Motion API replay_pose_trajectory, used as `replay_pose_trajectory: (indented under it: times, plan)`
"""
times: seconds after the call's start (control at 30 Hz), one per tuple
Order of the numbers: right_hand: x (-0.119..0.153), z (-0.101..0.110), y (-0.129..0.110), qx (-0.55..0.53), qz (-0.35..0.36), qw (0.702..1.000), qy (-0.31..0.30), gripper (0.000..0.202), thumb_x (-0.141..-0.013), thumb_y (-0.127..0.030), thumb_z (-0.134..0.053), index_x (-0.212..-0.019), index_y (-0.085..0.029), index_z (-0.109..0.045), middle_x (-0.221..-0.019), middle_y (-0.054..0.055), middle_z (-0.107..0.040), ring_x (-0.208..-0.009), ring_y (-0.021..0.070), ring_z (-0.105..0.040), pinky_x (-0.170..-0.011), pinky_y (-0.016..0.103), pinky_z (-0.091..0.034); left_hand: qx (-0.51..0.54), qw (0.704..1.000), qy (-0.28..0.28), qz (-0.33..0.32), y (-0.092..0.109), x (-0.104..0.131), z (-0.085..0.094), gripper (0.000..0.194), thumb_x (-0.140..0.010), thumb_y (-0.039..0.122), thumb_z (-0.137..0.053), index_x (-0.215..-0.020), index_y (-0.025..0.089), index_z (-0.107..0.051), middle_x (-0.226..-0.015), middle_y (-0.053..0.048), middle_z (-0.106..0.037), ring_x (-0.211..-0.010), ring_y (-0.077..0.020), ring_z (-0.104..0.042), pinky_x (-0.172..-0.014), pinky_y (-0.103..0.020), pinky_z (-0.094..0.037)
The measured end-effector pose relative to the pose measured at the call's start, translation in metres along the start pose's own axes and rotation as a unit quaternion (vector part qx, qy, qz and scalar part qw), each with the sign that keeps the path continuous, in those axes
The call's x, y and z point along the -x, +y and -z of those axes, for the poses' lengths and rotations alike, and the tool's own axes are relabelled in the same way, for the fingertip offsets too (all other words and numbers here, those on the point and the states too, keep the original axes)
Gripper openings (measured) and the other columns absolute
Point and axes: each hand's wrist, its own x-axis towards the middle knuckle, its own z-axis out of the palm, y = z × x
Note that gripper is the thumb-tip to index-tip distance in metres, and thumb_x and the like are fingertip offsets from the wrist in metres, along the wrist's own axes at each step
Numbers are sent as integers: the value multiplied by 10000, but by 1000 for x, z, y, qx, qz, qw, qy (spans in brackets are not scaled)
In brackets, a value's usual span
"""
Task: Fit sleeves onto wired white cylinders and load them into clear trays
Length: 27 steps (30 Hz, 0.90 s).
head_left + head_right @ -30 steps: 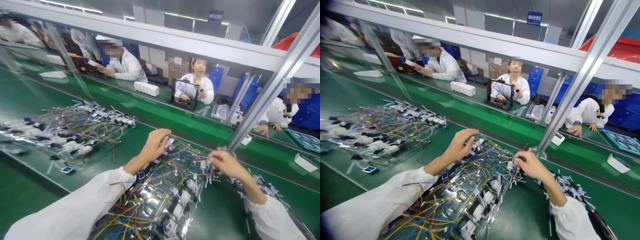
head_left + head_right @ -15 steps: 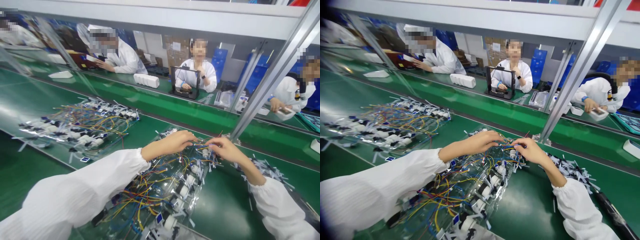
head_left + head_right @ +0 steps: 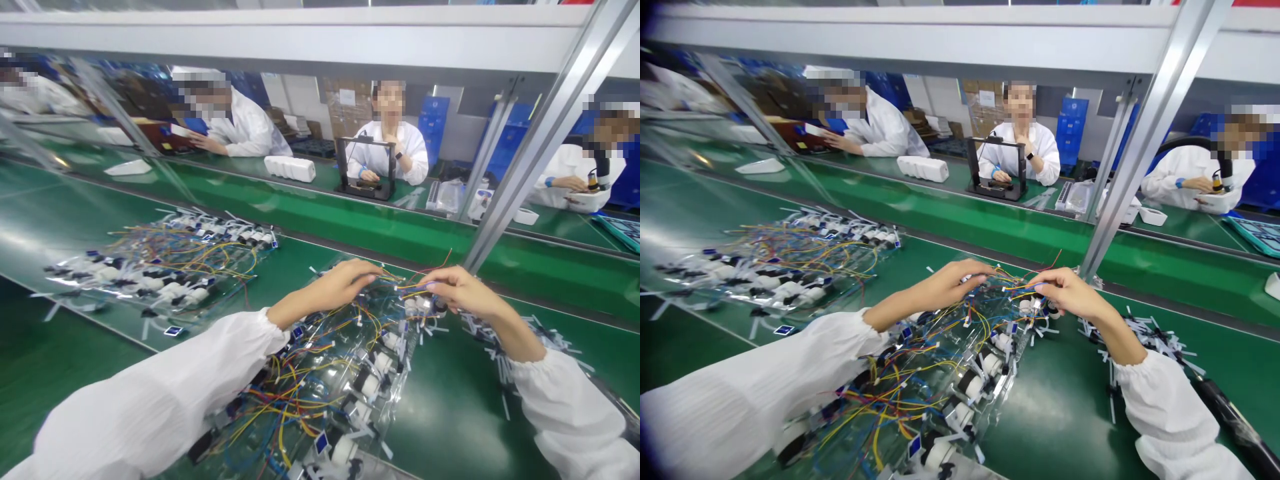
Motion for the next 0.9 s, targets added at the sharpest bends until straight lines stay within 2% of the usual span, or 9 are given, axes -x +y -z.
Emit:
replay_pose_trajectory:
  times: [0.07, 0.13, 0.27, 0.37, 0.43, 0.53, 0.7, 0.83, 0.9]
  plan:
    - [3, 1, -5, -23, 3, 1000, -4, 454, -909, -501, -685, -1126, -108, -754, -514, -96, -379, -422, 67, -358, -407, 194, -378, -10, 999, 28, 15, -9, 12, 3, 411, -1093, 401, -425, -1388, 203, -633, -1421, -91, -680, -1330, -233, -623, -1162, -430, -485]
    - [7, -1, -10, -30, 8, 999, -10, 458, -911, -510, -689, -1118, -106, -751, -520, -94, -379, -432, 68, -347, -412, 198, -381, -40, 998, 35, 27, -21, 24, 4, 462, -1099, 428, -396, -1444, 190, -587, -1500, -106, -619, -1402, -238, -567, -1206, -442, -453]
    - [14, -8, -22, -9, 16, 1000, -20, 430, -930, -504, -675, -1110, -122, -756, -561, -61, -465, -437, 73, -411, -415, 198, -371, -111, 993, 7, 42, -44, 47, -6, 533, -1103, 454, -340, -1478, 147, -564, -1569, -156, -541, -1474, -265, -496, -1247, -478, -414]
    - [20, -11, -27, 0, 15, 1000, -14, 424, -926, -516, -685, -1108, -141, -760, -584, -45, -510, -422, 74, -438, -409, 202, -357, -130, 991, -2, 43, -54, 55, -18, 518, -1094, 425, -361, -1489, 156, -562, -1594, -160, -514, -1505, -282, -458, -1270, -507, -371]
    - [25, -12, -30, -11, 14, 1000, -2, 430, -914, -530, -704, -1096, -144, -760, -582, -42, -518, -419, 71, -424, -406, 203, -338, -141, 989, -1, 43, -57, 57, -27, 506, -1084, 390, -383, -1518, 180, -537, -1635, -143, -463, -1544, -292, -398, -1287, -528, -330]
    - [35, -10, -37, -62, 10, 998, 28, 461, -883, -565, -744, -1070, -145, -752, -509, -71, -427, -408, 65, -336, -397, 206, -295, -164, 985, 0, 43, -57, 56, -36, 507, -1078, 352, -381, -1541, 194, -513, -1670, -133, -412, -1571, -310, -345, -1294, -553, -298]
    - [59, 5, -53, -126, 20, 985, 114, 441, -820, -555, -833, -1039, -179, -755, -540, -72, -405, -412, 51, -242, -376, 223, -221, -192, 980, -1, 47, -56, 56, -40, 510, -1086, 329, -348, -1551, 188, -503, -1687, -126, -383, -1576, -311, -331, -1292, -546, -293]
    - [75, 20, -58, -100, 35, 986, 132, 341, -864, -502, -817, -1042, -213, -775, -525, -83, -332, -412, 56, -221, -385, 233, -182, -195, 980, 1, 47, -55, 56, -41, 507, -1090, 330, -337, -1538, 177, -518, -1691, -136, -372, -1582, -314, -318, -1294, -551, -285]
    - [81, 25, -58, -66, 26, 990, 123, 335, -873, -505, -808, -1038, -214, -786, -537, -66, -366, -420, 62, -238, -388, 240, -180, -189, 981, 9, 49, -55, 56, -41, 504, -1087, 334, -347, -1535, 187, -524, -1687, -132, -382, -1580, -310, -323, -1297, -550, -282]
